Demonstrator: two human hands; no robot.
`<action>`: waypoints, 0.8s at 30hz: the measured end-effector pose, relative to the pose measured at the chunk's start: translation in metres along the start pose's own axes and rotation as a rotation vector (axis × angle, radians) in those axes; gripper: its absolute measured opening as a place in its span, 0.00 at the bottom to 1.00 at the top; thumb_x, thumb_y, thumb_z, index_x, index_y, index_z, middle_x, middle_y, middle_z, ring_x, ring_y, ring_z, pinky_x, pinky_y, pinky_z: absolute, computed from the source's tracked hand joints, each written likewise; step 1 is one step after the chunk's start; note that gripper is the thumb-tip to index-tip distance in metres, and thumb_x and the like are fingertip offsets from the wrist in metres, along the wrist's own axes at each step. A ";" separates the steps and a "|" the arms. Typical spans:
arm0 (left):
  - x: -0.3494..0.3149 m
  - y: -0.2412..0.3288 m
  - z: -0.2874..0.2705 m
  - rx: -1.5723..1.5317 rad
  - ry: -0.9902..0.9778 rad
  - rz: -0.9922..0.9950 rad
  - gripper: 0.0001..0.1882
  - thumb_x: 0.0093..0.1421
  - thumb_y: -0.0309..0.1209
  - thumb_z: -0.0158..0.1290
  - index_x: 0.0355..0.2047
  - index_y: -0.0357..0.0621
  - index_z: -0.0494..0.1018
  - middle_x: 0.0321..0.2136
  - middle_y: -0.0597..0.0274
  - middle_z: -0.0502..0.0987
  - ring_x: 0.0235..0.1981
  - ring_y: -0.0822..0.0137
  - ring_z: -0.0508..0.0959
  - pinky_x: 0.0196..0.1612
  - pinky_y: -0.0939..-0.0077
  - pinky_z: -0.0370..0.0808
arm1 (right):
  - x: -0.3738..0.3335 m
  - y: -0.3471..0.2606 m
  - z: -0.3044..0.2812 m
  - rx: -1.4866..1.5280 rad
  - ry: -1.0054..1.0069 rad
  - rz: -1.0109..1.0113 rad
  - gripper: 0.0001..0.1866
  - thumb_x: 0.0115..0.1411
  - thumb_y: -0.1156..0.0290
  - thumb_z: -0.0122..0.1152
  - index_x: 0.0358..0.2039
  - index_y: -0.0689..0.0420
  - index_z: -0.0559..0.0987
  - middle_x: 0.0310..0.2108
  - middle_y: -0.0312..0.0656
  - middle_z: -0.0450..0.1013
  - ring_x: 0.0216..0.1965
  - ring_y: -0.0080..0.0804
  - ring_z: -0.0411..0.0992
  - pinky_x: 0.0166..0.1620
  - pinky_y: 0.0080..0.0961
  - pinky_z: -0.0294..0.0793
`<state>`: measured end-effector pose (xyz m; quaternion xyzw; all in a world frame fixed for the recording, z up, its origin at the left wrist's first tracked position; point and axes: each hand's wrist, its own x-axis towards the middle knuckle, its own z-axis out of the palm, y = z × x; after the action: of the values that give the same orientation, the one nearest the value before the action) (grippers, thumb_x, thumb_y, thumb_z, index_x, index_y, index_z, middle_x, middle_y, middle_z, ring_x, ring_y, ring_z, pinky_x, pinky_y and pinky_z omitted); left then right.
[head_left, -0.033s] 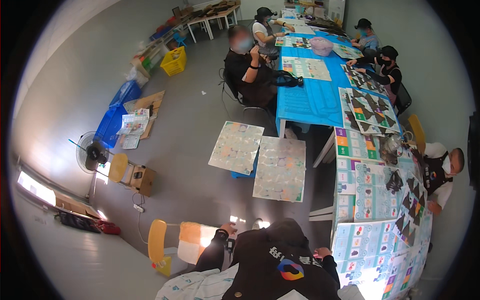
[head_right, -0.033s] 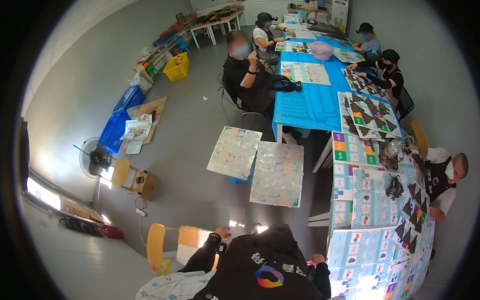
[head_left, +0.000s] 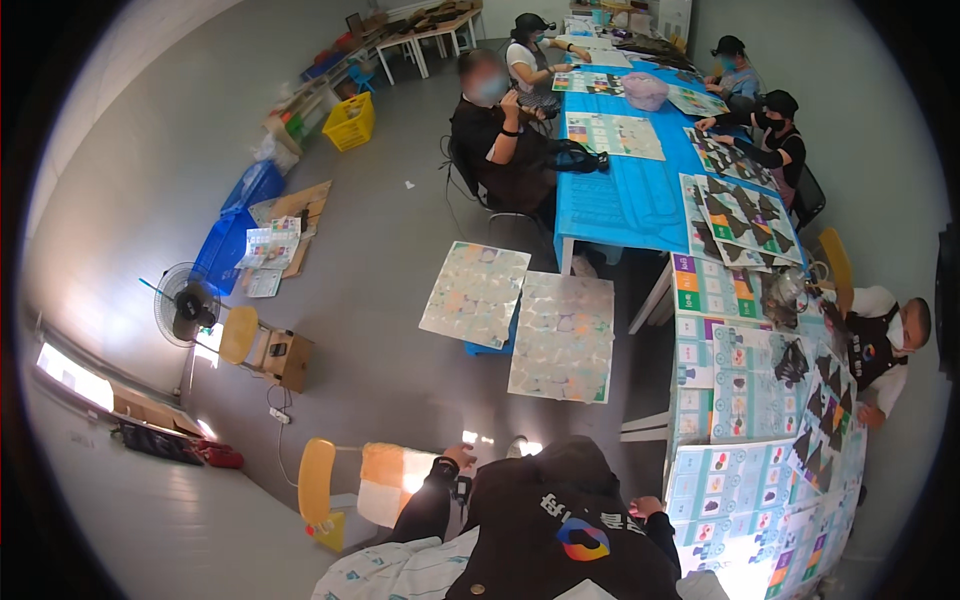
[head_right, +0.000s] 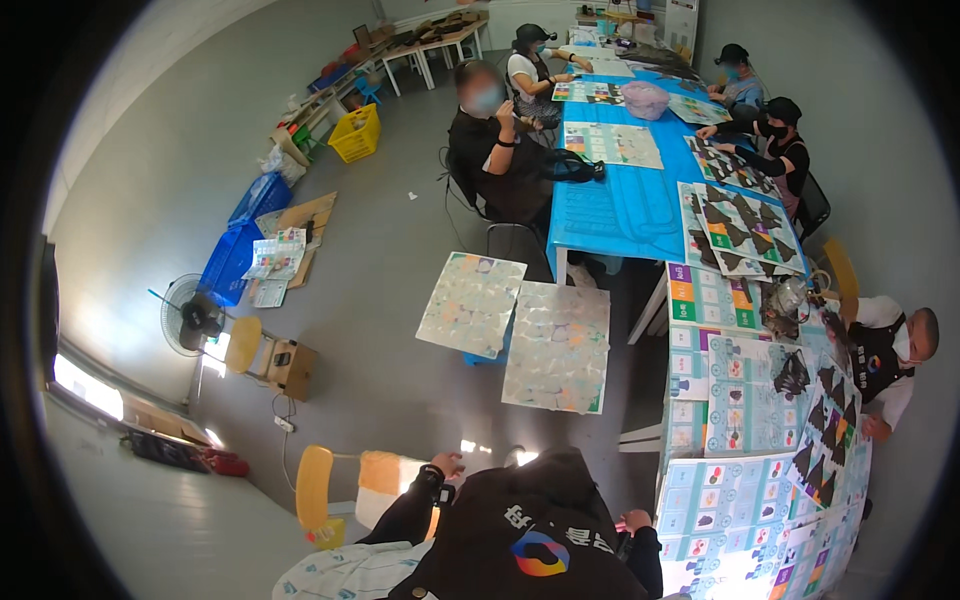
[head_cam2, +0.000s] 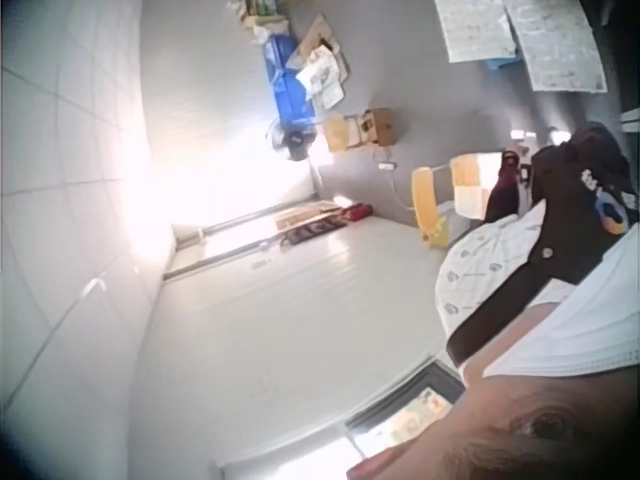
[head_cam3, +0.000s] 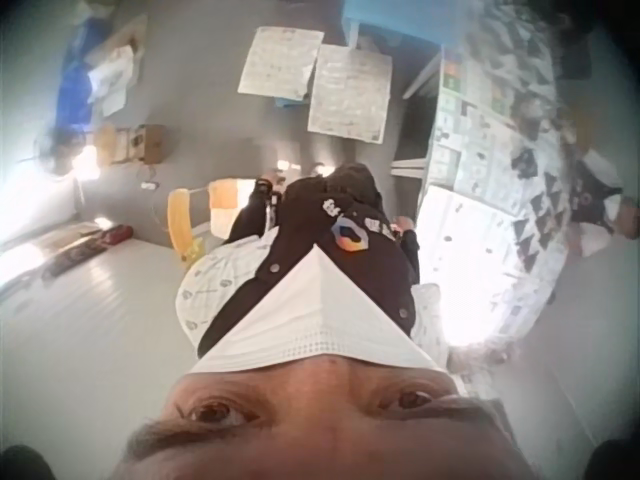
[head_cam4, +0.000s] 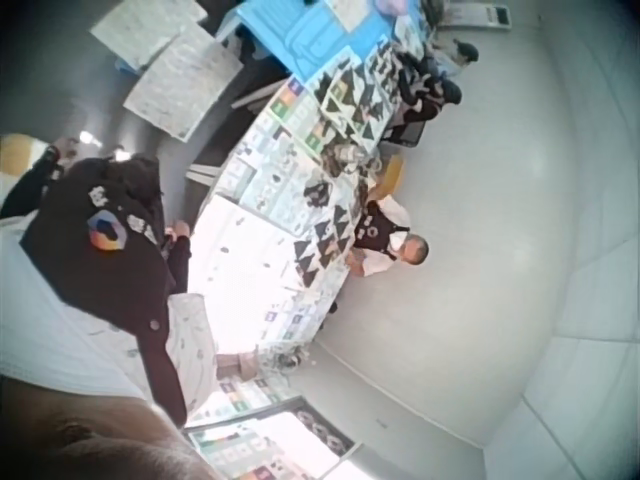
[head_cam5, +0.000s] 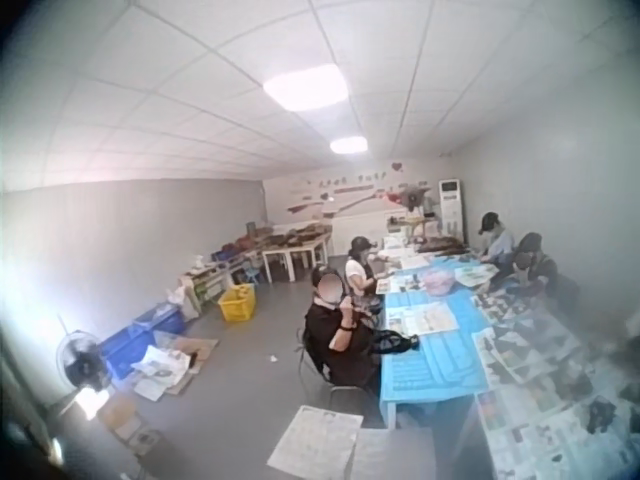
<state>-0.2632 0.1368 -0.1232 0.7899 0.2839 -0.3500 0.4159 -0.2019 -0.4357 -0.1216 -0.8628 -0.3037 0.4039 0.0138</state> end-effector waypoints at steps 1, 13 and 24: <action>-0.002 -0.004 -0.001 -0.092 0.009 -0.051 0.27 0.46 0.33 0.59 0.50 0.47 0.70 0.24 0.60 0.79 0.23 0.72 0.79 0.31 0.77 0.76 | -0.001 -0.003 0.003 0.033 0.000 0.007 0.11 0.52 0.66 0.54 0.36 0.53 0.77 0.32 0.40 0.78 0.37 0.42 0.75 0.38 0.36 0.73; -0.029 0.062 -0.025 -0.134 0.049 0.023 0.27 0.49 0.37 0.57 0.50 0.43 0.70 0.25 0.58 0.80 0.22 0.71 0.78 0.26 0.78 0.73 | -0.017 -0.034 -0.011 1.351 0.068 0.477 0.09 0.60 0.69 0.48 0.30 0.60 0.75 0.24 0.41 0.76 0.23 0.30 0.76 0.22 0.25 0.72; -0.040 0.087 -0.037 -0.171 0.066 0.168 0.24 0.53 0.36 0.56 0.49 0.39 0.70 0.29 0.58 0.80 0.26 0.70 0.80 0.31 0.77 0.75 | 0.007 -0.045 -0.094 1.009 0.435 0.446 0.10 0.56 0.67 0.51 0.26 0.61 0.75 0.22 0.45 0.75 0.24 0.35 0.76 0.31 0.29 0.74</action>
<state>-0.2108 0.1189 -0.0363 0.7837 0.2589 -0.2625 0.4999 -0.1546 -0.3744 -0.0511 -0.8556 0.1243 0.3053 0.3991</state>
